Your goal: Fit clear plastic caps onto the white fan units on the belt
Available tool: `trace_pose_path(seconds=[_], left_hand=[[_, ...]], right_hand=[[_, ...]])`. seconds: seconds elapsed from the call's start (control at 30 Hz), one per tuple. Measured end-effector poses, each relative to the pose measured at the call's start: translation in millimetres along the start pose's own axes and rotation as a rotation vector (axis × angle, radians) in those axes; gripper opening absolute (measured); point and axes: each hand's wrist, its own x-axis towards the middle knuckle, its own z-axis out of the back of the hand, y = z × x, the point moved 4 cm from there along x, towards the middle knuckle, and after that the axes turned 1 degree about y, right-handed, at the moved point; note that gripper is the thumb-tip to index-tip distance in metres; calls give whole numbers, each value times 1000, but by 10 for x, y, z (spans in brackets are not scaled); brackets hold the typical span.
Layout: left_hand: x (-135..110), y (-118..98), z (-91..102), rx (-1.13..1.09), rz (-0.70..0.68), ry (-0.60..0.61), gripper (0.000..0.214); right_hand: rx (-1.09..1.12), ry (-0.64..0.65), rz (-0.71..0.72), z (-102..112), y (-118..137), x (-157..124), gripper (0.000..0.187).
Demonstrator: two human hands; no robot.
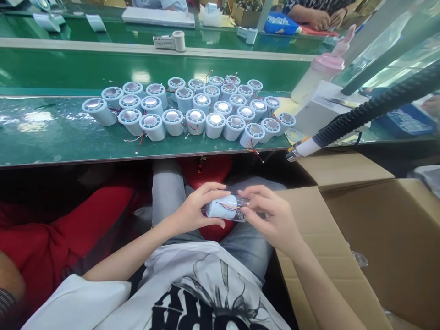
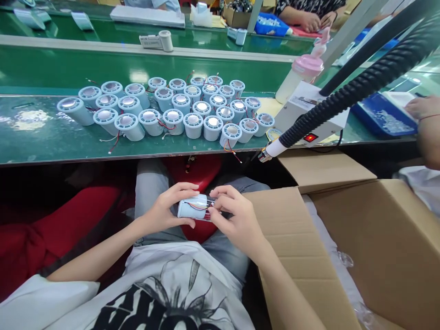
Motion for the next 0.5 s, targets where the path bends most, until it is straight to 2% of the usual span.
trace_pose_path(seconds=[0.1,0.2,0.27,0.3,0.4,0.43,0.5], left_hand=[[60,-3,-29,-57,64,87,75],[90,-31,-57,-224,170,123,69],[88,-58,-71,-388,278,119,67],[83,-75,-75,-466,330,116,66],[70,-137,-62,-654,431,95,61],[67,-156,-52,-705,456,91,60],[58,-187,-36,-784,504,102,59]], right_hand=[[102,-40,-43,24,-35,12,19],[242,-112,-93,78,-126,6,16],[332,-89,-80,104,-175,-6,11],[333,-37,-48,106,-180,-14,3],[119,131,101,89,-134,-47,33],[27,152,143,85,-114,-59,40],[-73,144,192,83,-85,-76,45]])
